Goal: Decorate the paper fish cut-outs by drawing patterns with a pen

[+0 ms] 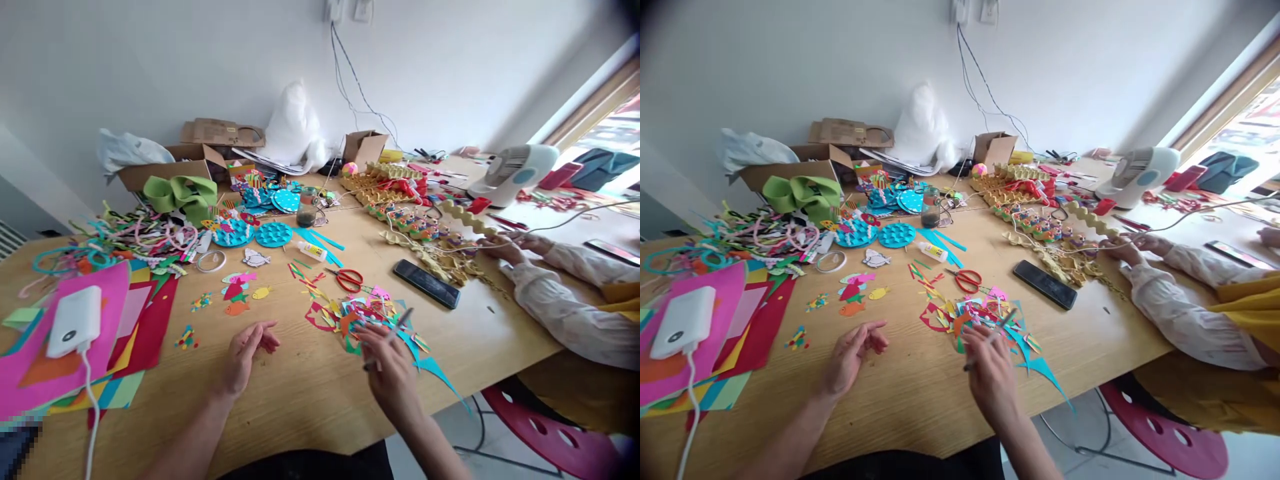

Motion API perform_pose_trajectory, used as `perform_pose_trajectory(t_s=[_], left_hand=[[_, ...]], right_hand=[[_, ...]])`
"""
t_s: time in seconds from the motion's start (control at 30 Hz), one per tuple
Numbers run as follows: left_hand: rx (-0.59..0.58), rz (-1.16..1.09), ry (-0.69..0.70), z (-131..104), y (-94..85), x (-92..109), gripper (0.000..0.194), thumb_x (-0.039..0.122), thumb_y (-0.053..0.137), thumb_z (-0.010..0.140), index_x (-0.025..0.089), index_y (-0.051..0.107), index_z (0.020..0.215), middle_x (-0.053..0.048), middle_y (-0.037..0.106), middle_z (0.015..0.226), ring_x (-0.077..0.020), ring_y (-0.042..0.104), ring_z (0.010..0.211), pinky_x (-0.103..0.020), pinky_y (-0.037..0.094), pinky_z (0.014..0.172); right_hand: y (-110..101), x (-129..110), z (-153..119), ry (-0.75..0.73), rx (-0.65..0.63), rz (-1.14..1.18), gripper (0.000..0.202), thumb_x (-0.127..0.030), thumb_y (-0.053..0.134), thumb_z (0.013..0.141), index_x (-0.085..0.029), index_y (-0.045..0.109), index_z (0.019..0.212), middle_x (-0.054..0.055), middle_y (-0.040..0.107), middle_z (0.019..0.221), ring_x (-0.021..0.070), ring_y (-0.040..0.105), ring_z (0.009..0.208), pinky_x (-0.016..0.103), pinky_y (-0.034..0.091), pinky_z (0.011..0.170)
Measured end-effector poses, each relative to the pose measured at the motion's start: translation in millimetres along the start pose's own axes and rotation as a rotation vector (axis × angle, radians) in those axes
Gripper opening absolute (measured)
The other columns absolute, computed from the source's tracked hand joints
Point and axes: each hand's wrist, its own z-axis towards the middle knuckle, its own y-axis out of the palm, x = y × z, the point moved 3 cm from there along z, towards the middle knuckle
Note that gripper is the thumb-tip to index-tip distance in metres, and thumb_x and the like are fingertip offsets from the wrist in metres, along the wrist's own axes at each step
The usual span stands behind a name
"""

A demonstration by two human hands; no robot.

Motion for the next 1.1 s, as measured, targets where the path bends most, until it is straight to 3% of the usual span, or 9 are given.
perform_pose_trajectory(t_s=[0.1,0.2,0.47,0.63,0.77,0.97,1.1], left_hand=[[0.045,0.093,0.041,-0.5,-1.4,0.0,0.05,0.055,0.05,0.09,0.011,0.069,0.103,-0.005,0.068,0.071,-0.0178,0.061,0.067,-0.03,0.05,0.066],[0.087,0.17,0.101,-3.2,-2.2,3.2,0.046,0.053,0.05,0.09,0.013,0.07,0.1,-0.004,0.068,0.067,-0.0174,0.061,0.064,-0.029,0.049,0.064],[0.147,0.256,0.164,-5.2,-3.2,5.9,0.037,0.048,0.053,0.09,0.015,0.071,0.09,-0.002,0.066,0.063,-0.0151,0.06,0.06,-0.026,0.051,0.061],[0.145,0.292,0.156,-4.5,-2.6,1.4,0.034,0.045,0.054,0.09,0.016,0.071,0.089,-0.002,0.066,0.063,-0.0146,0.062,0.06,-0.024,0.052,0.061],[0.136,0.32,0.167,-5.0,-2.6,1.5,0.033,0.044,0.055,0.089,0.016,0.071,0.087,-0.002,0.067,0.065,-0.0145,0.063,0.061,-0.023,0.053,0.061],[0.147,0.311,0.186,-3.6,-4.2,0.5,0.032,0.043,0.055,0.09,0.015,0.071,0.088,-0.001,0.065,0.061,-0.0129,0.062,0.058,-0.021,0.053,0.057],[0.151,0.309,0.203,-3.2,-5.4,0.8,0.03,0.041,0.055,0.09,0.016,0.071,0.086,0.0,0.065,0.06,-0.0118,0.062,0.057,-0.019,0.053,0.057]], right_hand=[[32.8,-19.4,3.9,-0.042,-0.188,-0.053,0.022,-0.012,0.05,0.093,-0.023,0.06,0.109,0.008,0.071,0.111,0.0252,0.056,0.117,0.045,0.045,0.098],[50.7,-25.3,12.4,-0.039,-0.302,-0.065,0.023,-0.011,0.049,0.092,-0.023,0.062,0.107,0.006,0.069,0.118,0.0249,0.055,0.118,0.05,0.034,0.108],[28.3,14.6,27.3,0.03,-0.2,-0.124,0.029,-0.012,0.048,0.092,-0.022,0.062,0.115,0.007,0.073,0.1,0.0271,0.057,0.112,0.05,0.034,0.104],[48.8,6.8,29.3,0.003,-0.406,-0.093,0.041,-0.005,0.047,0.089,-0.026,0.061,0.121,0.004,0.069,0.121,0.0291,0.05,0.122,0.056,0.021,0.111],[60.4,4.8,25.7,0.013,-0.536,-0.098,0.05,0.001,0.043,0.086,-0.025,0.059,0.125,0.004,0.064,0.129,0.0305,0.045,0.128,0.057,0.018,0.111],[45.0,21.8,9.4,0.04,-0.565,-0.18,0.049,0.0,0.044,0.085,-0.022,0.059,0.126,0.006,0.066,0.126,0.0283,0.05,0.123,0.054,0.016,0.113],[32.9,30.9,0.0,0.063,-0.528,-0.266,0.041,-0.003,0.046,0.085,-0.02,0.063,0.119,0.007,0.073,0.109,0.0304,0.052,0.117,0.056,0.016,0.112]])
